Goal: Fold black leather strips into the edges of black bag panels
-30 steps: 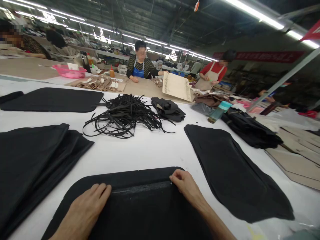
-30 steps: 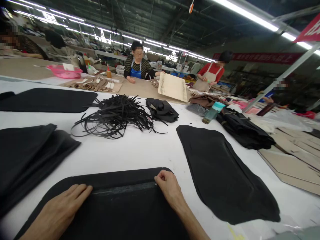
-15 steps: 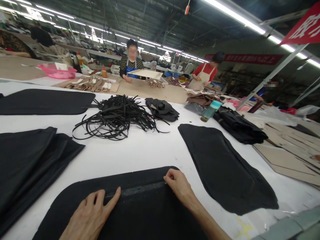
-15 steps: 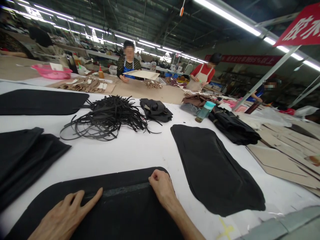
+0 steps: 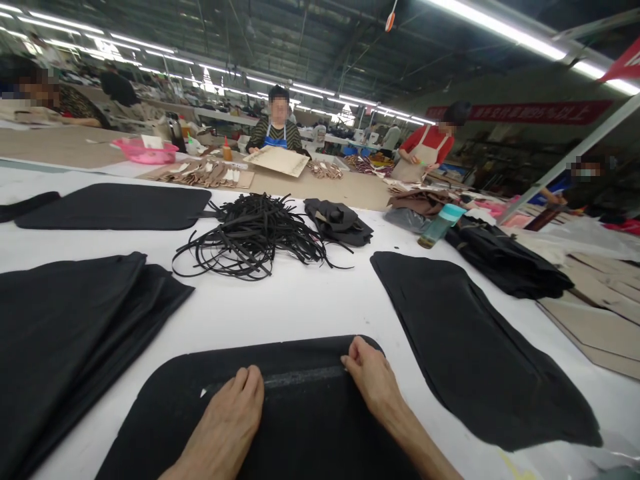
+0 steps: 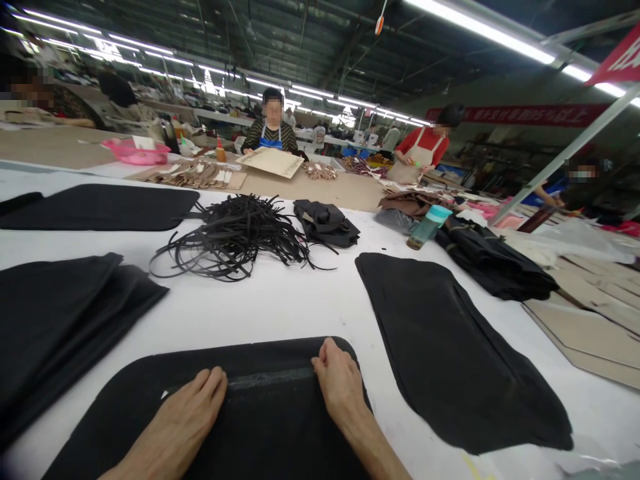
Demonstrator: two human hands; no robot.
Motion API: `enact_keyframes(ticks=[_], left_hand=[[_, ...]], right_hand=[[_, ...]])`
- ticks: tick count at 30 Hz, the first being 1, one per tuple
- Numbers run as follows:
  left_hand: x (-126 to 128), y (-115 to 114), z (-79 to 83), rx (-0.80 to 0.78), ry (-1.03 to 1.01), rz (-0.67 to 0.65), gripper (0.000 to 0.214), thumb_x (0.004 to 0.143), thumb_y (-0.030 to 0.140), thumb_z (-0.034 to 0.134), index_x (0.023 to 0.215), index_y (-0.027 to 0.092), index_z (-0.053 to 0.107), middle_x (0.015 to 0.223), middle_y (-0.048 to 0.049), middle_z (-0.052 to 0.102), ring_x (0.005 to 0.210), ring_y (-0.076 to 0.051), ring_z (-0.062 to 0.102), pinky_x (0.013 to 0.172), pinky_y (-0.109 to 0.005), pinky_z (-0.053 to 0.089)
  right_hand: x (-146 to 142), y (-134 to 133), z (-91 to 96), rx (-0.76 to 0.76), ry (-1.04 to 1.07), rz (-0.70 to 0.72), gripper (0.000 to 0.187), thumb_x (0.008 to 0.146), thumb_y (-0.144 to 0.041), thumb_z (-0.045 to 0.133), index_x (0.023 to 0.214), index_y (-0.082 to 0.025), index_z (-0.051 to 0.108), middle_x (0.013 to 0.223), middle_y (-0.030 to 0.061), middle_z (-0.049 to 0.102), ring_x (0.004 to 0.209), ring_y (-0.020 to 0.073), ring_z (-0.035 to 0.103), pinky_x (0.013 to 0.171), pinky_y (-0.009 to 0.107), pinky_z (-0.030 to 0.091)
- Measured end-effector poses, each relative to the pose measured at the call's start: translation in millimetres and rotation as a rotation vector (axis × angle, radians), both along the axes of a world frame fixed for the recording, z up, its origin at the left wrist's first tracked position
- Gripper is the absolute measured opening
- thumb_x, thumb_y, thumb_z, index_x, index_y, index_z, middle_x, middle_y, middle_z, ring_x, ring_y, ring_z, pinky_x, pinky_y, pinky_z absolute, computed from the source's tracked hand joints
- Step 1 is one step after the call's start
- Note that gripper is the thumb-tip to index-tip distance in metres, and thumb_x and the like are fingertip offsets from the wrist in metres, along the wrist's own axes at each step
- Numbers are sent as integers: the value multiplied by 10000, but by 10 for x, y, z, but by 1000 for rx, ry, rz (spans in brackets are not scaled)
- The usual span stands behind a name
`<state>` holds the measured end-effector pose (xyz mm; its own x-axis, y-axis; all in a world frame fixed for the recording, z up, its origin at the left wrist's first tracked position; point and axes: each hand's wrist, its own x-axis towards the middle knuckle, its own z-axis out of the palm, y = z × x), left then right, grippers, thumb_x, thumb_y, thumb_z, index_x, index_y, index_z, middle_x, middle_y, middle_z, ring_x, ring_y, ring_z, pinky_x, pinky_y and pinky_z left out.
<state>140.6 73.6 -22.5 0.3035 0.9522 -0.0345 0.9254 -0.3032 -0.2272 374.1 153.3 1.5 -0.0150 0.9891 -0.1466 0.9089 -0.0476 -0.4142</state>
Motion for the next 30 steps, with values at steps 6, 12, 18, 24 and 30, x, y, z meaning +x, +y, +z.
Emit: enact_keyframes(ticks=[6,12,18,24,30], left_hand=[[261,60,171,20,62,83,691,719,-31,376,1299,343,412,959,-126,594,809,-261,589,639,-368,491],[410,159,194,-31,213,90,746,768,-18,330,1328,471,264,811,-110,604,659,-274,596,536,-367,439],[354,113,151,-1,116,62,691,785,13,351,1354,396,275,861,-117,601,734,-279,589,573,-382,460],[-23,1,106,-71,-110,43,579,723,-49,334,1250,143,478,1138,-146,561,1000,-246,532,808,-374,475],[-25,-22,71,-16,-90,55,614,727,-25,355,1295,199,425,1095,-147,566,962,-266,546,787,-408,479]], right_hand=[[-56,-85,-10,169,-311,142,70,862,-152,459,853,-207,501,760,12,587,642,173,547,543,279,294],[-234,-195,-12,424,-271,693,338,840,-70,500,1127,-250,511,1024,23,558,873,184,506,764,305,371],[-344,-295,-95,330,-197,746,274,815,-54,514,1040,-204,554,981,20,562,868,188,489,741,285,395],[-389,-325,-127,362,-294,724,278,791,-84,512,1041,-194,564,930,52,566,824,211,505,759,331,407],[-609,-358,-126,510,-522,756,567,748,-86,518,1276,-272,431,969,87,586,850,270,533,827,446,390]])
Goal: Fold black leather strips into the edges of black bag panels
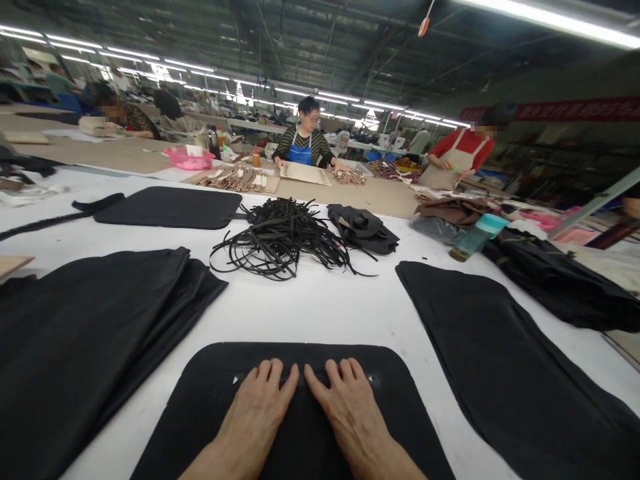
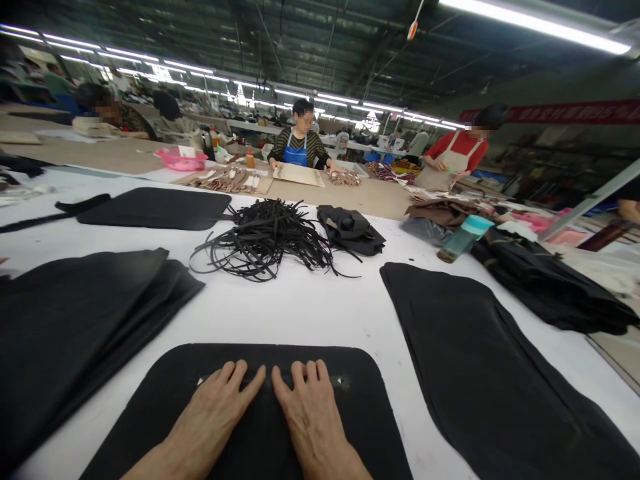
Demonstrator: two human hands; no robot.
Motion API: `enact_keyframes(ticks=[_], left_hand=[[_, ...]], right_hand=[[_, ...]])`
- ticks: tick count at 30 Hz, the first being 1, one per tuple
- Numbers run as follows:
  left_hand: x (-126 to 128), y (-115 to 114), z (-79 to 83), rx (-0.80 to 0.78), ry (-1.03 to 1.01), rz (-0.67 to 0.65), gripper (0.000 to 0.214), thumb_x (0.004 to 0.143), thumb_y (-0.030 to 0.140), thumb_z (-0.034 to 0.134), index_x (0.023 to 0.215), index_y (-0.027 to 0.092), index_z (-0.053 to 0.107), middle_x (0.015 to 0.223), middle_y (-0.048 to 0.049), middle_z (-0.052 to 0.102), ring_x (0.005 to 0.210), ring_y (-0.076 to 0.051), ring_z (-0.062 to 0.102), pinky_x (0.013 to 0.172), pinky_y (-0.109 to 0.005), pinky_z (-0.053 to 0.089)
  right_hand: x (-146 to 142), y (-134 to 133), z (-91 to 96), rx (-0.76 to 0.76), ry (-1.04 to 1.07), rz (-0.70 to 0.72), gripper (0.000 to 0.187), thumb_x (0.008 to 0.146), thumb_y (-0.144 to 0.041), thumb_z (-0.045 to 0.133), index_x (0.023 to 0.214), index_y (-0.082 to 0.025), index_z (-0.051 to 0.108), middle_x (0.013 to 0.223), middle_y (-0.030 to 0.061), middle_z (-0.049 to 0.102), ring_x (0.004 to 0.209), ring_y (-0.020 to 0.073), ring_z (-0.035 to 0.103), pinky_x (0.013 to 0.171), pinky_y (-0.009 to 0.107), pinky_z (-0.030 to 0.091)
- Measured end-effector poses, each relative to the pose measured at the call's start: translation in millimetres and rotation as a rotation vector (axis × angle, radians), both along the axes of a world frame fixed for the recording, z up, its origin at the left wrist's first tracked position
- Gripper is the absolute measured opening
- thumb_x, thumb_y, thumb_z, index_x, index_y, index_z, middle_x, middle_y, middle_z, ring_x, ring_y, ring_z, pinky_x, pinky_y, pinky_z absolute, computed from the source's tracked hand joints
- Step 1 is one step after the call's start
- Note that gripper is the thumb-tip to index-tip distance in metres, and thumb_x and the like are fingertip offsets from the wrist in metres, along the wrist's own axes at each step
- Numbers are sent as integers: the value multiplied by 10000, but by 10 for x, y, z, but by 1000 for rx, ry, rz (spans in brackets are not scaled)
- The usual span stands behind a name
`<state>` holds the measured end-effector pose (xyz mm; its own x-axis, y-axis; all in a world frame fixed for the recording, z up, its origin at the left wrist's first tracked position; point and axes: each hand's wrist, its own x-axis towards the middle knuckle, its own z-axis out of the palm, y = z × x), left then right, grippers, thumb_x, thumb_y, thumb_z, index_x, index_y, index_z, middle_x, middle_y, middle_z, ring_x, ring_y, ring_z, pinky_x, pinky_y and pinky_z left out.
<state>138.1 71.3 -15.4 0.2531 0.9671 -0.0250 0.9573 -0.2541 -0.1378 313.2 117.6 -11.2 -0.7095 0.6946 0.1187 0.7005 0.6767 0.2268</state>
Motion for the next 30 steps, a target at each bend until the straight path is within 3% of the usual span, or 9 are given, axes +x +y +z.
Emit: enact_keyframes(ticks=[3,6,10,15,18,24,27,30], left_hand=[[90,23,7,41,41,9,632,756,-3,358,1326,269,373,1051,-149,578,924,-284,562,748,-427,482],[39,28,4,28,30,0,617,748,-9,362,1301,258,412,1105,-154,572,973,-301,555,773,-434,482],[-240,-52,11,-46,-32,-14,600,726,-40,331,1275,171,451,1207,-150,545,1089,-286,512,880,-417,460],[-592,-237,130,-155,-28,135,634,715,-79,280,1286,140,445,1283,-126,510,1170,-255,469,977,-382,410],[-744,-295,244,-205,-37,230,621,730,-72,280,1278,155,460,1283,-111,515,1162,-237,481,975,-356,418],[-857,-275,373,-113,-45,322,544,718,-77,289,1134,117,580,1206,-135,564,1103,-251,526,941,-379,444],[-681,-243,243,38,-127,174,491,721,-59,324,1068,145,606,1111,-108,620,1016,-245,567,897,-390,469],[-384,-218,-49,222,-316,-227,397,758,27,397,1081,171,576,1092,-80,632,998,-220,563,906,-363,461]], right_hand=[[26,14,-27,6,-8,10,603,730,-61,511,1287,-276,424,1032,81,590,863,269,540,802,429,413],[209,50,-65,-14,34,15,554,728,-55,514,1242,-259,478,1048,61,599,874,256,544,773,392,439],[596,111,-142,5,101,-16,534,711,-1,475,1193,-224,526,1036,52,612,892,240,546,755,361,460],[940,178,-217,103,146,61,547,683,73,400,1134,-186,566,1041,48,633,887,214,558,731,316,469],[944,167,-176,119,123,18,516,681,91,387,1053,-187,611,1012,51,643,858,214,566,728,324,452],[541,161,134,-24,61,-304,342,773,50,407,801,-209,630,831,45,621,780,229,558,713,364,388],[200,215,273,-144,129,-288,294,821,-2,417,820,-220,614,851,29,613,796,209,553,719,334,376],[-112,297,316,-250,218,-201,189,839,-95,490,915,-227,601,958,28,603,865,202,542,746,306,376]])
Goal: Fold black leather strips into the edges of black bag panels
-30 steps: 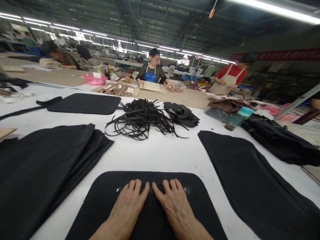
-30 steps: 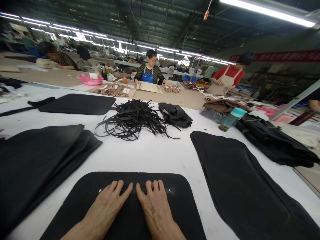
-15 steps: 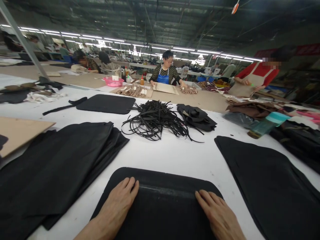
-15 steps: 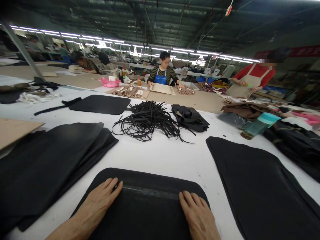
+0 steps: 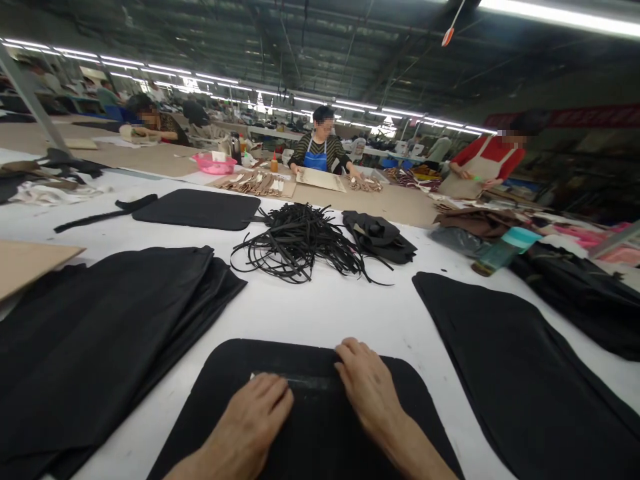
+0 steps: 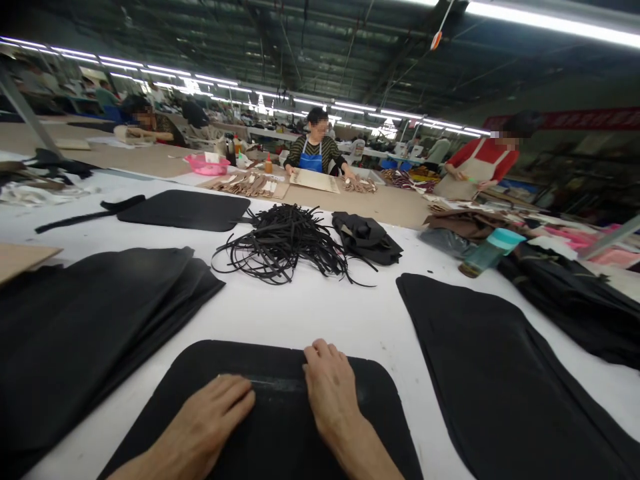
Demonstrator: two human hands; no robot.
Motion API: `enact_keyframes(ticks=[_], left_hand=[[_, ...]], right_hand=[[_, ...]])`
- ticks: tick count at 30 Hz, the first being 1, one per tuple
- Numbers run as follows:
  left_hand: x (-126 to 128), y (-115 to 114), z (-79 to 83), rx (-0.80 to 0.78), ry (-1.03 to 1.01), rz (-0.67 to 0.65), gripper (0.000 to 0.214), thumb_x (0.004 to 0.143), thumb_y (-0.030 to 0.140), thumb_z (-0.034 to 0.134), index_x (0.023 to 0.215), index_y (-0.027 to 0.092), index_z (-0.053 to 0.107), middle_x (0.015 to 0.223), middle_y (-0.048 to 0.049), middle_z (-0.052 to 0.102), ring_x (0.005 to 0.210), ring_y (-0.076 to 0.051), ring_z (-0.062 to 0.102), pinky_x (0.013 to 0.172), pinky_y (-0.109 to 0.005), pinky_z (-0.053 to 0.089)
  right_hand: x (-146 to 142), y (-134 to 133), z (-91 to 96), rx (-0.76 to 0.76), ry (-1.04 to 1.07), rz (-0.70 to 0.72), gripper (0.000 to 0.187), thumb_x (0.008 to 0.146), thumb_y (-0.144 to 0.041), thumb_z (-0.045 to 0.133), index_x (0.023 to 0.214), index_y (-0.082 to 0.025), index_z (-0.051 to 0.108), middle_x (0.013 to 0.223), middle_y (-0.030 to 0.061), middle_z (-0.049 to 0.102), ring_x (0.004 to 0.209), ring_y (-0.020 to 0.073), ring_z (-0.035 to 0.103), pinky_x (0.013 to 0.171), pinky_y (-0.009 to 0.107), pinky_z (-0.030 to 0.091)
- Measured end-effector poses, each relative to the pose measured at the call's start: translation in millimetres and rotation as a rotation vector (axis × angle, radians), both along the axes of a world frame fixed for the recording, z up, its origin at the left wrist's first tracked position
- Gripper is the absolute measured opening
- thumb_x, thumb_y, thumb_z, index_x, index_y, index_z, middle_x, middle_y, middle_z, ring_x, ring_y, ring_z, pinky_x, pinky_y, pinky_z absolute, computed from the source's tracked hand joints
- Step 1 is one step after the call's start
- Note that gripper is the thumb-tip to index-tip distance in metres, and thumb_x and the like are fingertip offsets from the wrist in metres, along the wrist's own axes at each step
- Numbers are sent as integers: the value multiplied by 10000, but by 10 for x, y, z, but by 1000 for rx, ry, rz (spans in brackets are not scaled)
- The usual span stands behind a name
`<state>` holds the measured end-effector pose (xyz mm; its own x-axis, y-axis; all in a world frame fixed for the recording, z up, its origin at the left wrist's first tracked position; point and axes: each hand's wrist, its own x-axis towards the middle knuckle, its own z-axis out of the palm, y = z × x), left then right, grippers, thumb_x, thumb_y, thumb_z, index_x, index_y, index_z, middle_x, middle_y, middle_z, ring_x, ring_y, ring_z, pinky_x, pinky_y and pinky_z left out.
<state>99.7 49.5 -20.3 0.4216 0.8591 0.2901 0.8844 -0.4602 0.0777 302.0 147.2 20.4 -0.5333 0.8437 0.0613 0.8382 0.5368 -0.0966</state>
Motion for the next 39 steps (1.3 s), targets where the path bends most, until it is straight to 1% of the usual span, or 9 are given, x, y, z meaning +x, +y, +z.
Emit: enact_keyframes(ticks=[2,5,12,15,19,24,30,35,39], left_hand=[[173,11,-219,154,-76,-192,283,809,111,429,1046,171,572,1082,-76,634,1009,-212,551,910,-347,453],[285,16,-435,228,-52,-273,250,846,151,433,1058,181,561,1156,-71,609,1063,-217,528,913,-346,452],[181,-3,-427,138,33,-282,400,831,126,446,1222,204,475,1311,-67,512,1200,-250,451,945,-383,453],[187,-8,-477,118,30,-274,466,798,113,475,1254,206,448,1338,-72,485,1229,-259,418,959,-390,444],[177,-28,-523,128,33,-274,500,773,86,472,1257,206,445,1340,-76,482,1229,-263,418,956,-398,449],[214,-2,-194,40,-235,-209,393,836,111,368,1190,228,494,1289,-67,529,1205,-200,448,962,-329,441],[623,380,384,-544,-412,54,481,793,162,429,1273,189,437,1303,-81,508,1200,-206,454,1034,-369,361],[815,568,443,-627,-358,99,276,751,157,454,973,166,618,1002,-88,640,958,-237,577,868,-377,464],[812,521,441,-592,-281,85,216,741,96,444,821,173,629,909,-72,642,893,-237,574,801,-369,470]], right_hand=[[-135,62,-16,-44,35,24,198,805,-135,567,982,-222,589,1018,38,591,909,213,532,762,305,376],[-196,164,-59,-132,77,20,190,768,-177,628,952,-213,595,953,34,604,899,214,530,765,306,373],[0,324,-27,-208,129,89,101,735,-224,687,724,-225,586,801,-37,589,800,153,520,699,242,359],[36,319,33,-101,156,34,83,814,-157,596,751,-202,566,829,-11,580,810,158,501,714,258,340],[33,282,124,249,148,27,93,860,-124,526,795,-188,544,867,21,572,781,170,487,686,282,300],[53,220,231,339,50,210,110,868,-186,534,769,-229,513,730,-34,537,598,143,449,559,299,221],[75,180,356,394,73,275,124,847,-171,547,745,-213,490,698,-32,530,600,140,453,552,300,217],[99,205,334,459,-3,299,139,820,-147,572,718,-205,496,672,-12,531,614,165,461,571,314,255],[141,181,236,399,-114,183,179,755,-55,575,894,-165,556,870,69,595,793,227,509,687,352,343]])
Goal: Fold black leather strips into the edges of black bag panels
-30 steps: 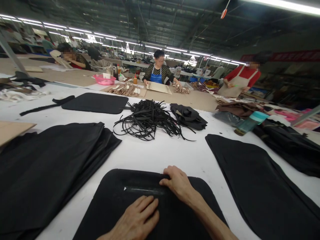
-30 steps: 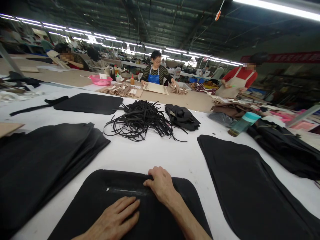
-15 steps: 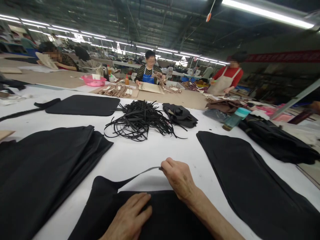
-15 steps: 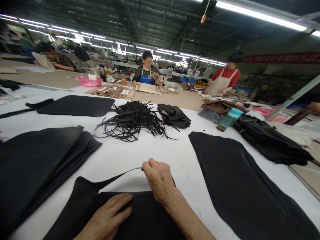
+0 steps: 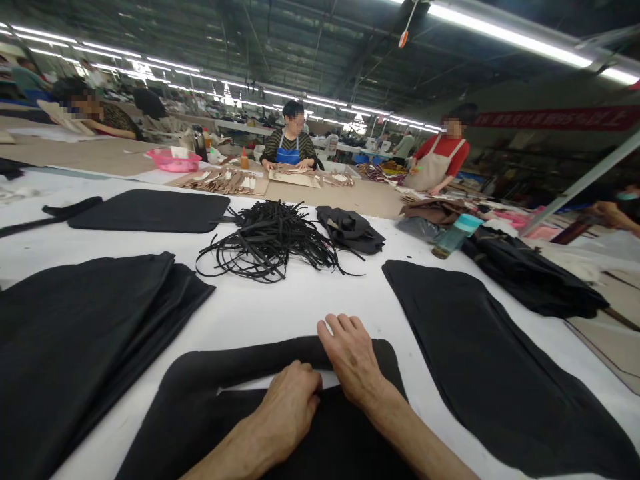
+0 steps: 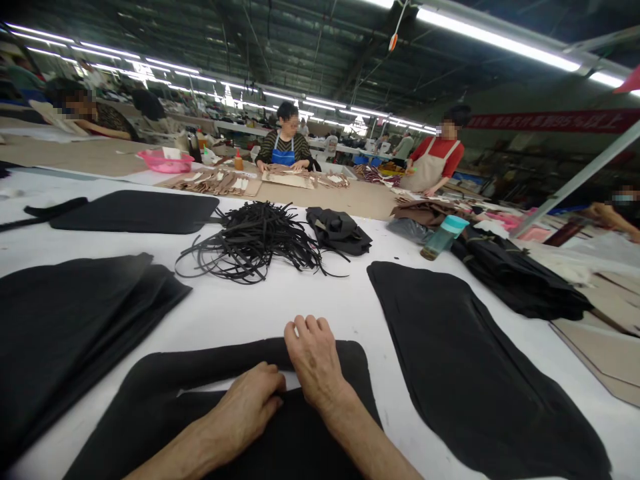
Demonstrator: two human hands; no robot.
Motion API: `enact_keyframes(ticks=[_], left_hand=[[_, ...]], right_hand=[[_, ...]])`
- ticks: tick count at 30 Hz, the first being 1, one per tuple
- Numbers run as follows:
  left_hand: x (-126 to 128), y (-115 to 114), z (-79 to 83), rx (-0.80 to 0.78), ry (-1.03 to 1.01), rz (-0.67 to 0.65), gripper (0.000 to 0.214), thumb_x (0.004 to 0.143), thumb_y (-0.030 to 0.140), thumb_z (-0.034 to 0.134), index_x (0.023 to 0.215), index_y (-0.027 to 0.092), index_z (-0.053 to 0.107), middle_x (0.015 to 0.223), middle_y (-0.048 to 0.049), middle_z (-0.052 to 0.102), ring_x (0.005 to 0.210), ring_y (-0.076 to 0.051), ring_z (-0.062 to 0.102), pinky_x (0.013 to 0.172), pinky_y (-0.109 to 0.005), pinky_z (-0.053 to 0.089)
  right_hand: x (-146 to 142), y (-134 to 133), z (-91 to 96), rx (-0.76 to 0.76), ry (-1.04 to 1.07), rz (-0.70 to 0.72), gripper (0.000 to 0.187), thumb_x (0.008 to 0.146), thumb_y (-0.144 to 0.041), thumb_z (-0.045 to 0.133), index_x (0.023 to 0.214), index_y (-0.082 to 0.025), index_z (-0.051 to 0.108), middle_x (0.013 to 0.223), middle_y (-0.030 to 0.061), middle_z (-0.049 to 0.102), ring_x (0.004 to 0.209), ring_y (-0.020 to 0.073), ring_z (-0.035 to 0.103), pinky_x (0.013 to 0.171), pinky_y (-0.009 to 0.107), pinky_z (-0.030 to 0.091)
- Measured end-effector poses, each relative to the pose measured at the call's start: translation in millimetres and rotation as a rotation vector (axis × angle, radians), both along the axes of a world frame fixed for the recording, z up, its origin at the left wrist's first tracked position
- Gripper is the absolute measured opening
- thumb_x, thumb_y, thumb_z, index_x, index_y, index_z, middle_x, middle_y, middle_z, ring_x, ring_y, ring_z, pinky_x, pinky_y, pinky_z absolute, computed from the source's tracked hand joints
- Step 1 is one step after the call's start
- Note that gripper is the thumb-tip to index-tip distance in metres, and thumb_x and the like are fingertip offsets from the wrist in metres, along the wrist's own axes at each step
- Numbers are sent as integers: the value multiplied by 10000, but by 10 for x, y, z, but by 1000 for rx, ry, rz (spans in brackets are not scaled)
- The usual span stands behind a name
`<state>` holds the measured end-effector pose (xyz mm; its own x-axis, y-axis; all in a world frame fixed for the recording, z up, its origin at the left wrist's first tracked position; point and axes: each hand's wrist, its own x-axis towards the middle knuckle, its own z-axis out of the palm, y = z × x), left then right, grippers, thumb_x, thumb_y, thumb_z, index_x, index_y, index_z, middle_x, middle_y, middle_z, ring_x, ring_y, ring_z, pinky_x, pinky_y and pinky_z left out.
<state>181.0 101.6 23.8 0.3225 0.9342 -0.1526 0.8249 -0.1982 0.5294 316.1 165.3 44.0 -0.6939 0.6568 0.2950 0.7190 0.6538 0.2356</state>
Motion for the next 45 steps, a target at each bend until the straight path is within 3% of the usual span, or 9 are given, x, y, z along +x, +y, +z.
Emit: enact_keyframes(ticks=[4,7,9,12,16,23,28,37,45], left_hand=[[-22,-14,22,16,63,-28,234,775,79,418,825,176,625,874,-67,658,845,-242,598,758,-374,479],[-16,-3,7,25,90,-31,223,798,97,414,837,177,619,868,-63,667,821,-234,612,739,-359,482],[-20,-16,-12,35,105,-36,212,808,103,413,828,178,611,858,-56,665,813,-226,611,733,-347,481],[-108,-96,-46,59,132,-41,172,812,109,431,820,184,586,875,-44,645,838,-223,589,757,-357,473],[-458,-287,-90,108,184,0,230,832,63,375,838,200,560,904,-29,610,897,-207,535,892,-407,400],[-1054,-436,-75,122,228,181,243,824,52,366,780,199,555,848,-14,575,837,-198,478,763,-349,368],[-911,-414,-115,175,228,174,268,835,52,359,822,203,581,857,-26,578,835,-201,463,753,-360,338],[-633,-316,-285,231,117,120,265,873,85,368,871,227,591,869,-6,574,831,-184,469,774,-340,367],[-627,-255,-323,251,74,84,272,882,84,359,803,201,592,846,-19,570,803,-178,475,751,-319,395]], right_hand=[[104,-162,-50,-184,151,-26,307,786,-14,496,1034,-188,550,1089,86,585,987,233,509,829,364,375],[207,-320,-130,-492,244,29,335,768,-36,517,1028,-244,553,1024,8,617,921,176,554,784,293,413],[260,-389,-230,-571,215,35,328,745,-25,518,978,-249,568,942,-11,630,864,175,566,757,292,415],[305,-416,-394,-507,155,1,261,757,-9,484,850,-236,576,823,-6,612,791,195,554,728,329,395],[338,-398,-517,-426,143,-10,229,775,-14,479,773,-232,549,789,1,576,737,201,526,678,336,361],[277,-447,-474,-245,122,-35,247,730,12,497,726,-233,532,799,28,543,712,213,470,658,352,311],[109,-493,-436,-280,89,-42,219,754,-12,526,707,-225,543,785,25,542,723,216,455,655,357,297],[-178,-507,-527,-510,290,2,247,785,-17,539,874,-245,575,833,-21,572,790,181,492,719,314,345],[-209,-464,-595,-469,296,67,170,828,-59,534,812,-222,584,812,-7,552,759,169,476,682,286,362]])
